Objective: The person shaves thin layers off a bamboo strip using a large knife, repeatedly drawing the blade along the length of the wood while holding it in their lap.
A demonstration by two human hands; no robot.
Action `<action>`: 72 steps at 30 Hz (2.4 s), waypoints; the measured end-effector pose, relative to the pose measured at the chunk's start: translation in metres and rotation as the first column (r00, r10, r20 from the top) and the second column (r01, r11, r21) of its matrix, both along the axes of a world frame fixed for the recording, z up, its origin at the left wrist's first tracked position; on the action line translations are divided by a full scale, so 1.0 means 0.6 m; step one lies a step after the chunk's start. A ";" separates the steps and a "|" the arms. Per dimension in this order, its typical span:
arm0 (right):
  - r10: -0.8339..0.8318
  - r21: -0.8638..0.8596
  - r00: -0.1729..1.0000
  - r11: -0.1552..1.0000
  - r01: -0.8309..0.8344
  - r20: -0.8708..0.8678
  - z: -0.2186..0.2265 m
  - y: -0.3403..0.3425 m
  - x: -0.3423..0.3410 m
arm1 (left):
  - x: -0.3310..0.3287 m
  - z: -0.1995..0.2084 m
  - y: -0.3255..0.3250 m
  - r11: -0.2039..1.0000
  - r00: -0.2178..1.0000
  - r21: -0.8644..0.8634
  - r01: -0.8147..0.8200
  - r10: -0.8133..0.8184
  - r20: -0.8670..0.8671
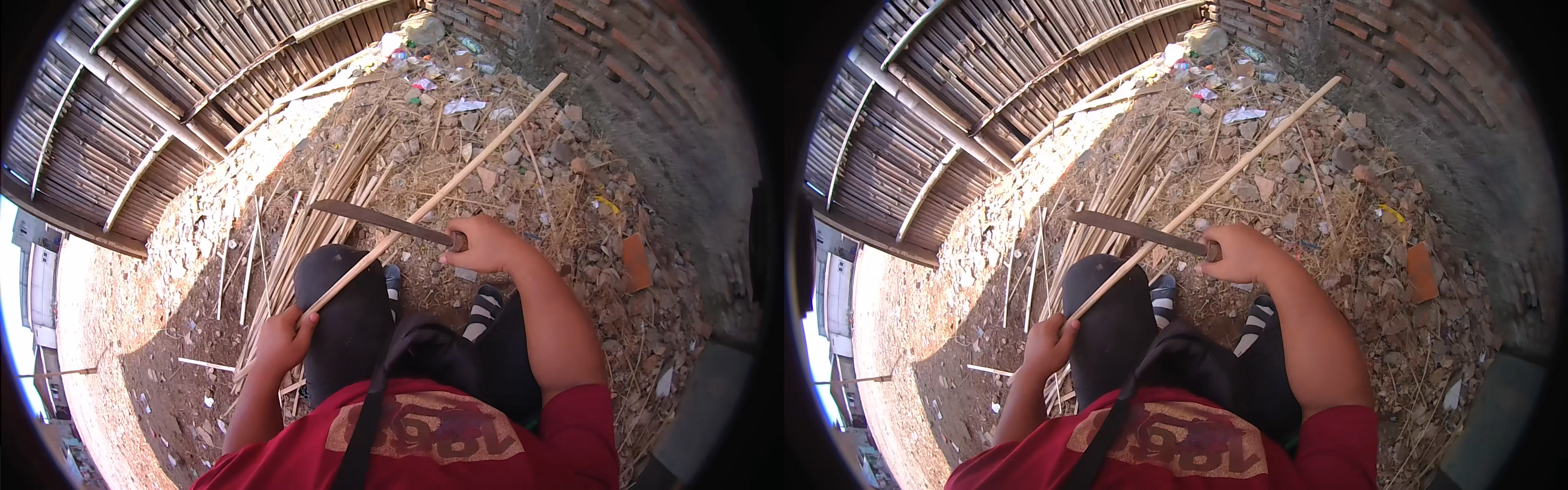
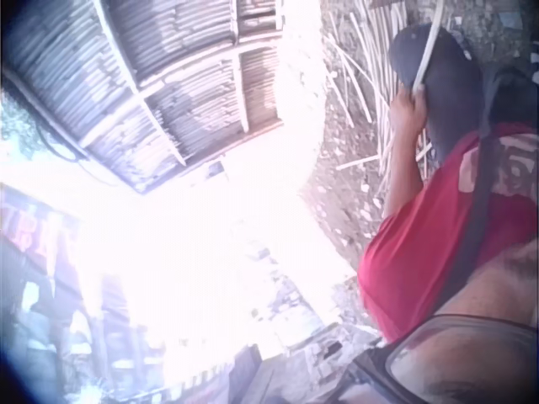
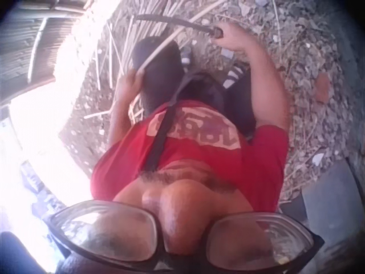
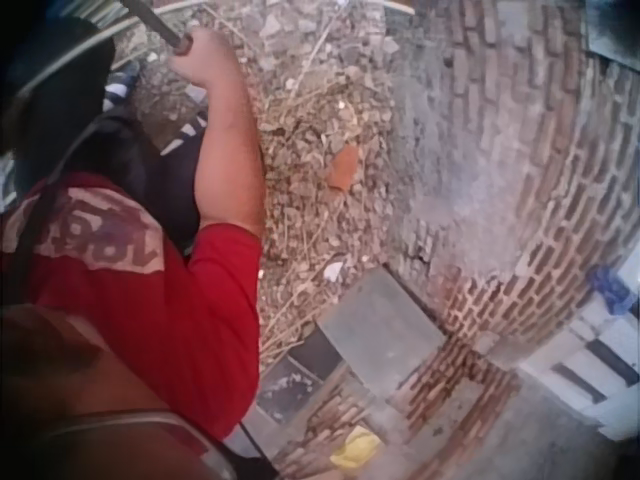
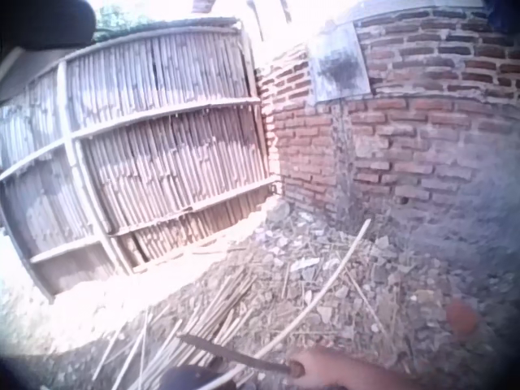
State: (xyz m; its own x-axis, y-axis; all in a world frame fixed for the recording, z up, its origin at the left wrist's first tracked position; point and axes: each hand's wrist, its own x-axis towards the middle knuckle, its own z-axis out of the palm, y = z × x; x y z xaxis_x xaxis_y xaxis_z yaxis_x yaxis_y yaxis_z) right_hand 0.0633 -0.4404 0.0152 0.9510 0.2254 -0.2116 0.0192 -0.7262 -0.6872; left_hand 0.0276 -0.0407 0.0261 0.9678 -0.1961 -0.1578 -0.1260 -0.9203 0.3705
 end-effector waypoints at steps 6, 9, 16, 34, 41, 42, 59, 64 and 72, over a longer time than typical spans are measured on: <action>0.108 0.054 0.994 0.993 -0.108 0.011 -0.044 0.000 0.043 | 0.015 0.025 -0.015 0.998 0.999 0.065 -0.018 0.020 -0.043; 0.119 0.069 0.993 0.990 -0.120 0.011 -0.051 0.004 0.045 | 0.010 0.034 -0.016 0.996 0.998 0.087 -0.025 0.030 -0.053; 0.164 0.062 0.985 0.984 -0.167 0.048 -0.039 0.023 0.037 | -0.016 0.003 -0.009 0.994 0.995 0.076 -0.079 0.075 0.060; -0.030 -0.218 0.998 0.976 0.017 -0.055 -0.051 0.017 0.028 | -0.017 0.010 0.031 0.994 0.997 0.099 0.039 -0.045 0.065; -0.238 -0.063 0.971 0.970 0.236 -0.032 -0.082 -0.034 0.030 | -0.011 -0.004 0.046 0.995 0.994 0.022 0.095 -0.096 0.046; -0.193 -0.103 0.980 0.975 0.197 0.044 -0.066 -0.014 0.029 | -0.014 -0.003 0.050 0.997 0.996 0.010 0.081 -0.082 0.037; -0.161 0.209 0.927 0.948 0.241 -0.338 -0.103 -0.051 0.058 | -0.015 -0.016 0.049 0.997 0.997 0.021 0.070 -0.070 0.016; -0.012 -0.118 1.000 0.993 0.014 0.016 -0.092 -0.039 0.044 | -0.018 -0.005 0.048 0.997 0.997 0.021 0.070 -0.071 0.010; -0.341 0.012 0.915 0.936 0.352 -0.217 -0.066 -0.057 0.036 | -0.024 -0.005 0.044 0.999 0.998 0.017 0.048 -0.048 -0.032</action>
